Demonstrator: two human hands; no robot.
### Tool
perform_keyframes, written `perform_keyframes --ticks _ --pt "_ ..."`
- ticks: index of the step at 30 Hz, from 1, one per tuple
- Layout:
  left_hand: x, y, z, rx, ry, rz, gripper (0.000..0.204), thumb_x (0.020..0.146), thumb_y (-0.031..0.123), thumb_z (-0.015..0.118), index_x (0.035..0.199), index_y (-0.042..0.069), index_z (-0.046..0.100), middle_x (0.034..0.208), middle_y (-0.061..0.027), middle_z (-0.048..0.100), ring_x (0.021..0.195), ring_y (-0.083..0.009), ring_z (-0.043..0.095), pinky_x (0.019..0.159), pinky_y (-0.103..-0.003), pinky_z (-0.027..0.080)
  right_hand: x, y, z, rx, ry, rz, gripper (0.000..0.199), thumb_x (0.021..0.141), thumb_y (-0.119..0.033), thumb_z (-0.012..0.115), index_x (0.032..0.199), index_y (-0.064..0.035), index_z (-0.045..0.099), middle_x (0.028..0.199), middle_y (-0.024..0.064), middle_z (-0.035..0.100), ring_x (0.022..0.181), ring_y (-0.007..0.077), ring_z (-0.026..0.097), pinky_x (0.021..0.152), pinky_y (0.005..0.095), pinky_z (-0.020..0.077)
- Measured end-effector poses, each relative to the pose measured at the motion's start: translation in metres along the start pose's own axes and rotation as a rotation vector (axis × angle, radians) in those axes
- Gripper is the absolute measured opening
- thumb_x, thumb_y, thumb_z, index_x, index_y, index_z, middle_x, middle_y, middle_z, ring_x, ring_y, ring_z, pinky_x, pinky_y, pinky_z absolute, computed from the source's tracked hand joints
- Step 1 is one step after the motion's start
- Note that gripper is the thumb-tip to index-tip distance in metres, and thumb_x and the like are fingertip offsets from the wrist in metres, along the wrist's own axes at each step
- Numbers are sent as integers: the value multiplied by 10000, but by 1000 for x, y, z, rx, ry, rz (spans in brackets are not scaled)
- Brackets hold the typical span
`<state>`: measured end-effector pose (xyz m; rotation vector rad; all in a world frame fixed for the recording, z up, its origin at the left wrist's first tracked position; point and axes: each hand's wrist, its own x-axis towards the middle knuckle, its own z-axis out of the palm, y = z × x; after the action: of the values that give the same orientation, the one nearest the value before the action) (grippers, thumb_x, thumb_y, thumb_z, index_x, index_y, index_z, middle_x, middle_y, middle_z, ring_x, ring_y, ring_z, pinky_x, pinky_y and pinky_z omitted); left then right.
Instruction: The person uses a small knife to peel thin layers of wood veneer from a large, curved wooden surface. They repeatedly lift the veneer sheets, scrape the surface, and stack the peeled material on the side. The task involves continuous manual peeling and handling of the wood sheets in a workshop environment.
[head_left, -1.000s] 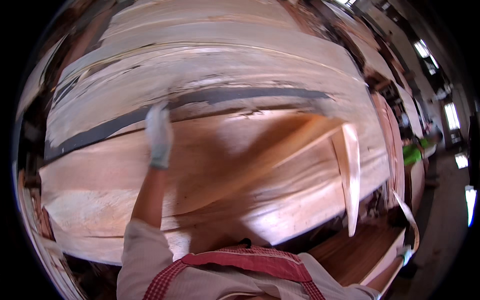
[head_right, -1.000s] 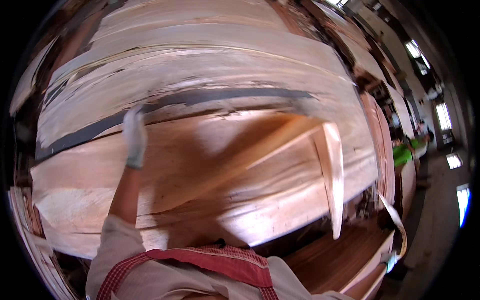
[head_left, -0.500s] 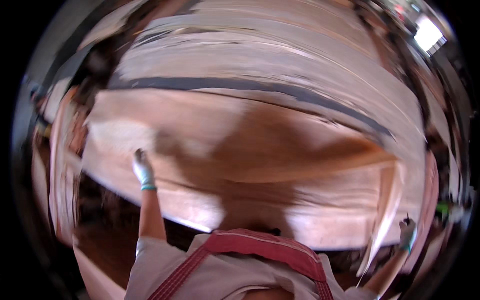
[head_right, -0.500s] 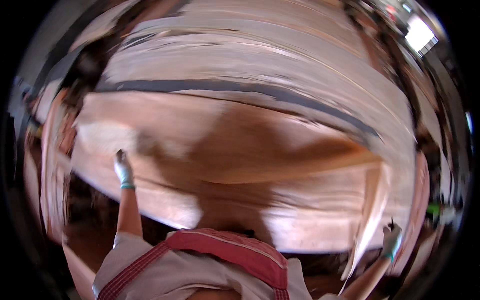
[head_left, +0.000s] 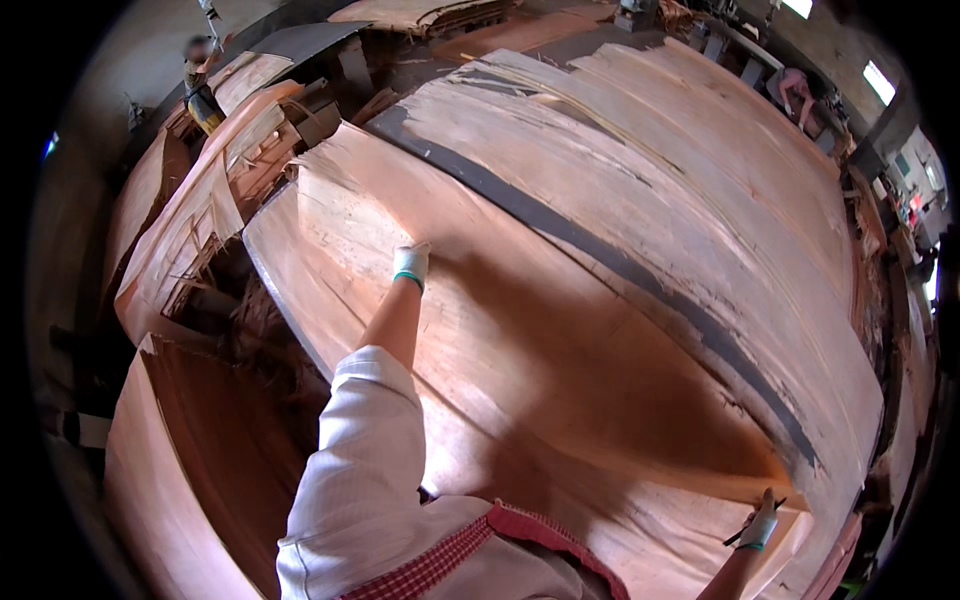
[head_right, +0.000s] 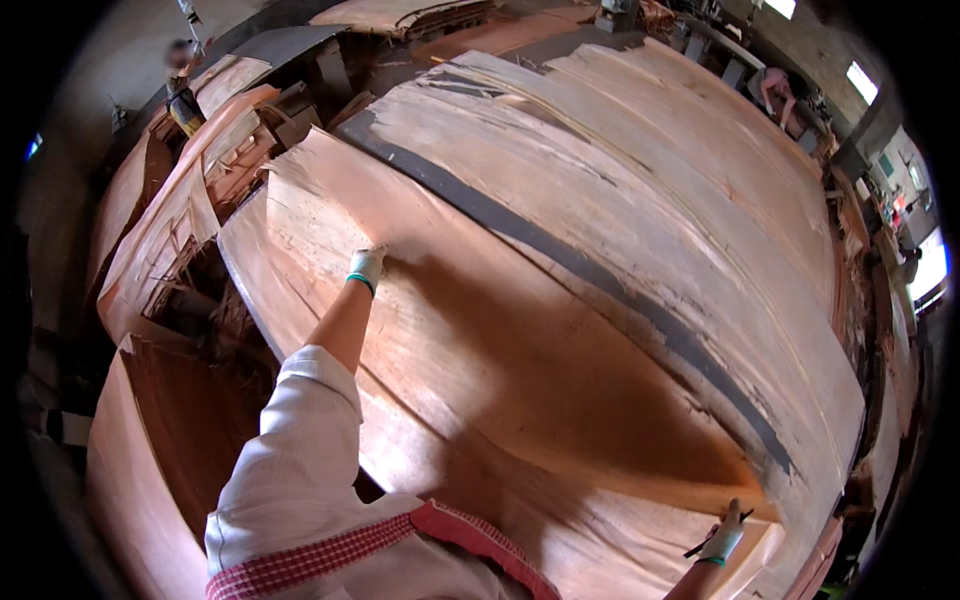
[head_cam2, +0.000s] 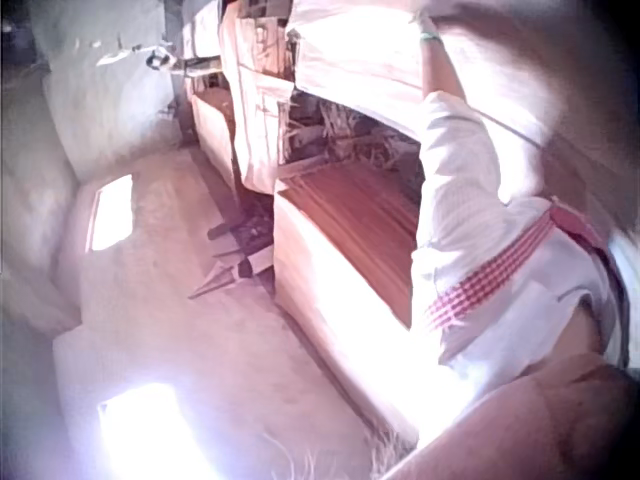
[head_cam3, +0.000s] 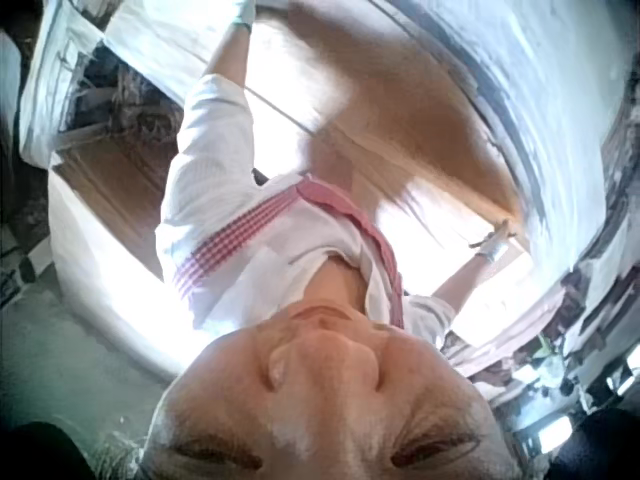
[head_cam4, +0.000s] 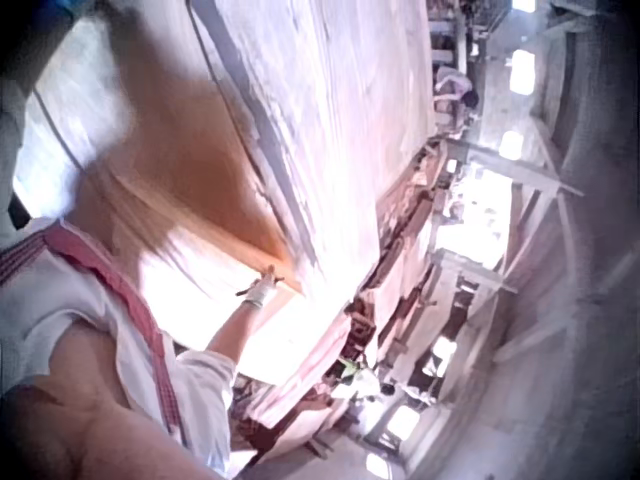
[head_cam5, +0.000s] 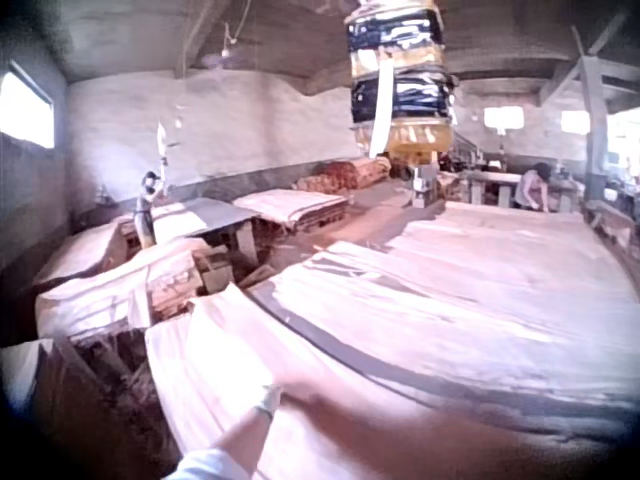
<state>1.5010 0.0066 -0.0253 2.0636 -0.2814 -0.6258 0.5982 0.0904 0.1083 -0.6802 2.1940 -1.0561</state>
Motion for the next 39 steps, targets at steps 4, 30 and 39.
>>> perform_keyframes --ticks 4,30,39 --pt "48 -9 -8 141 130 -121 371 718 253 666 963 -25 662 965 -187 682 896 -323 656 781 -399 513 11 9 36 118 24 -95 260 841 -365 624 760 -132 537 497 -59 355 368 65 281 350 229 212" --pt "-73 115 69 -84 -226 779 318 897 182 551 1169 18 553 989 -156 648 932 -271 631 824 -339 485 4 -8 -21 -143 93 -390 301 954 -292 478 1016 -14 577 651 21 461 493 101 387 419 282 321" --pt "-158 -44 -100 -176 249 102 566 859 366 664 1251 16 456 1089 -104 554 937 -182 549 785 -308 486 -12 -110 -18 -176 194 -370 279 893 -333 559 712 -123 533 469 -38 369 351 76 313 329 242 222"
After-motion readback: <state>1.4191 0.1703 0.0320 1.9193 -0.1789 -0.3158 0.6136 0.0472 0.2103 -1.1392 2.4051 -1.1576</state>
